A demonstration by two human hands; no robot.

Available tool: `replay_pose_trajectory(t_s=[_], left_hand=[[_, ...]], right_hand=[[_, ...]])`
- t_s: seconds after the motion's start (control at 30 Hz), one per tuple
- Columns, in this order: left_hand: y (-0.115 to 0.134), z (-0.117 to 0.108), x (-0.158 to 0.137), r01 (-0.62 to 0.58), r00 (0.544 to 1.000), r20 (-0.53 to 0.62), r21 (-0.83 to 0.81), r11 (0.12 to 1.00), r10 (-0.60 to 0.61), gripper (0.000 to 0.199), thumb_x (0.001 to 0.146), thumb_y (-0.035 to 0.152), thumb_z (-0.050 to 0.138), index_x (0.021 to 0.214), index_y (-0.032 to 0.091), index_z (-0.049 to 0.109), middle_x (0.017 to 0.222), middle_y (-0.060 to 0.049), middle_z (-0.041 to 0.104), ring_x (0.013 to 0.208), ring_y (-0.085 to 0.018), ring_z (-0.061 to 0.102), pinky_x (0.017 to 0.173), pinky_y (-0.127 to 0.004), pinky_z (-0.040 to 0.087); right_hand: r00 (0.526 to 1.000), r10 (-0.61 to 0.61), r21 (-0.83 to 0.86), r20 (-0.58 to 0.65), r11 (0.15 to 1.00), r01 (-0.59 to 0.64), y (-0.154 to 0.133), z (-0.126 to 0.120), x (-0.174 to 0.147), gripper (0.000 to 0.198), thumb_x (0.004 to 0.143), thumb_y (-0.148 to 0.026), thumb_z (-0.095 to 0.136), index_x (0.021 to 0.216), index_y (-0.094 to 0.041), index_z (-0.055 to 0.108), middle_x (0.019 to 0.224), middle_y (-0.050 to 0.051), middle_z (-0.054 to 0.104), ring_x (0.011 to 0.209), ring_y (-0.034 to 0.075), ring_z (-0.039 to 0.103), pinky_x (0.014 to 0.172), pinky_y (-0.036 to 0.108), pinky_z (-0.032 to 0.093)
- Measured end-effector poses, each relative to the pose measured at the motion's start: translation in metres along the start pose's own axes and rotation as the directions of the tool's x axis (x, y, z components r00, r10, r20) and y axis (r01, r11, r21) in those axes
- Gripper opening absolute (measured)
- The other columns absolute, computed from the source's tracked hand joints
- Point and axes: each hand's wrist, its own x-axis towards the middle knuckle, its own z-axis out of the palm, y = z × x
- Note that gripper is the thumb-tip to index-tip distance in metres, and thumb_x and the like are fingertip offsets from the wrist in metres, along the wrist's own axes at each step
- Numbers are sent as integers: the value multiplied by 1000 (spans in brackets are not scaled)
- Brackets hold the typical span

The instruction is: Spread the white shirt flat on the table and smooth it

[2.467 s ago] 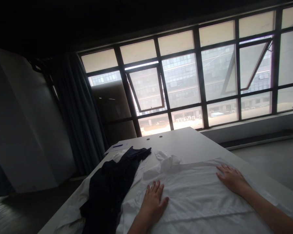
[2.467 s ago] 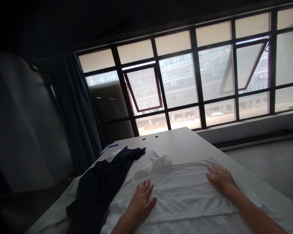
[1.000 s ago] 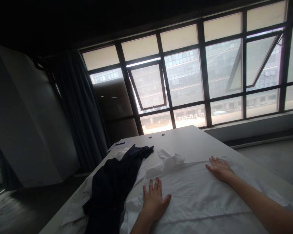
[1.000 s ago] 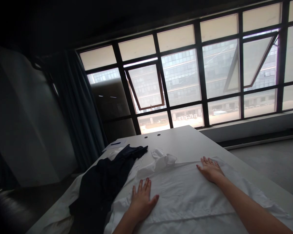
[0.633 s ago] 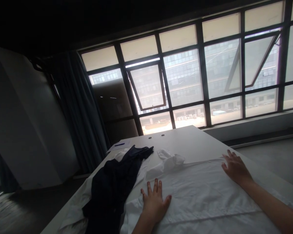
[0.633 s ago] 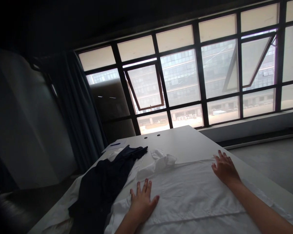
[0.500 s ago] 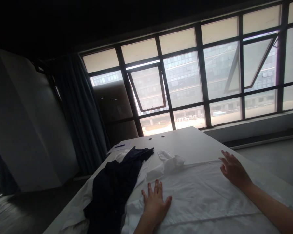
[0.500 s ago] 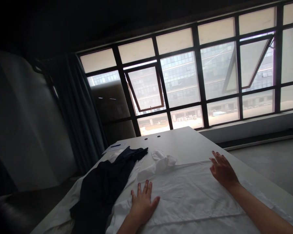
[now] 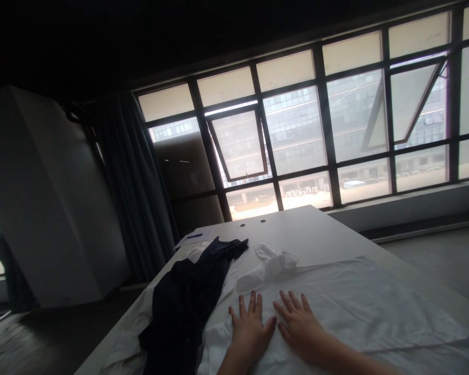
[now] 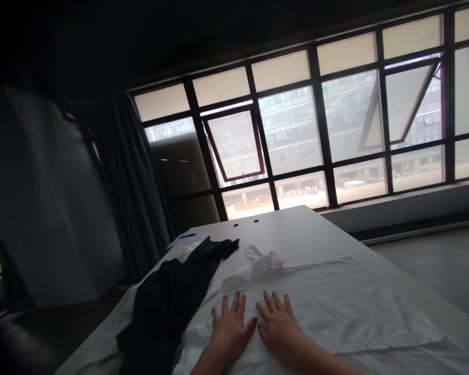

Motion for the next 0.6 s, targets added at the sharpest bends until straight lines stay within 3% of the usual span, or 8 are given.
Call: replay_pose_trajectory(t_s=[0.07, 0.13, 0.3, 0.43, 0.6], left_hand=[[0, 0, 0, 5, 1000, 6, -1, 1000, -5, 86, 92, 77, 18, 164, 30, 21, 172, 3, 7, 157, -43, -1, 119, -75, -4], [0, -2, 0, 9, 1000, 16, 0, 1000, -9, 86, 92, 77, 18, 164, 29, 20, 173, 2, 6, 157, -43, -2, 119, -75, -4], [-3, -11, -2, -8, 998, 67, -11, 1000, 9, 86, 92, 77, 19, 164, 30, 15, 173, 3, 2, 157, -42, -7, 119, -74, -5], [-7, -16, -2, -25, 993, 111, -33, 999, 28, 86, 91, 77, 21, 164, 32, 14, 173, 5, 0, 157, -41, -10, 120, -73, -5], [-9, -15, -3, -28, 994, 103, -34, 999, 32, 87, 92, 78, 20, 164, 31, 14, 173, 5, 1, 157, -41, -8, 120, -74, -5]], right_hand=[[995, -91, 50, 26, 995, 90, -11, 4, -5, 59, 102, -51, 39, 158, -33, 39, 168, 9, 27, 156, 34, 20, 126, 62, 6], [991, -121, 70, 52, 991, 117, -4, -1, -9, 63, 103, -59, 35, 160, -31, 37, 168, 10, 25, 156, 34, 20, 126, 60, 7], [997, -65, 35, 48, 997, 63, 50, -23, -23, 76, 98, -75, 33, 160, -32, 36, 168, 8, 24, 156, 36, 19, 126, 62, 8], [996, 86, -47, -10, 995, -87, 117, -35, -45, 75, 95, -77, 36, 158, -36, 39, 167, 5, 29, 155, 36, 24, 126, 60, 13], [955, 259, -123, -143, 953, -277, 243, -44, -85, 74, 89, -79, 39, 152, -40, 49, 163, 4, 39, 151, 36, 33, 123, 60, 20]])
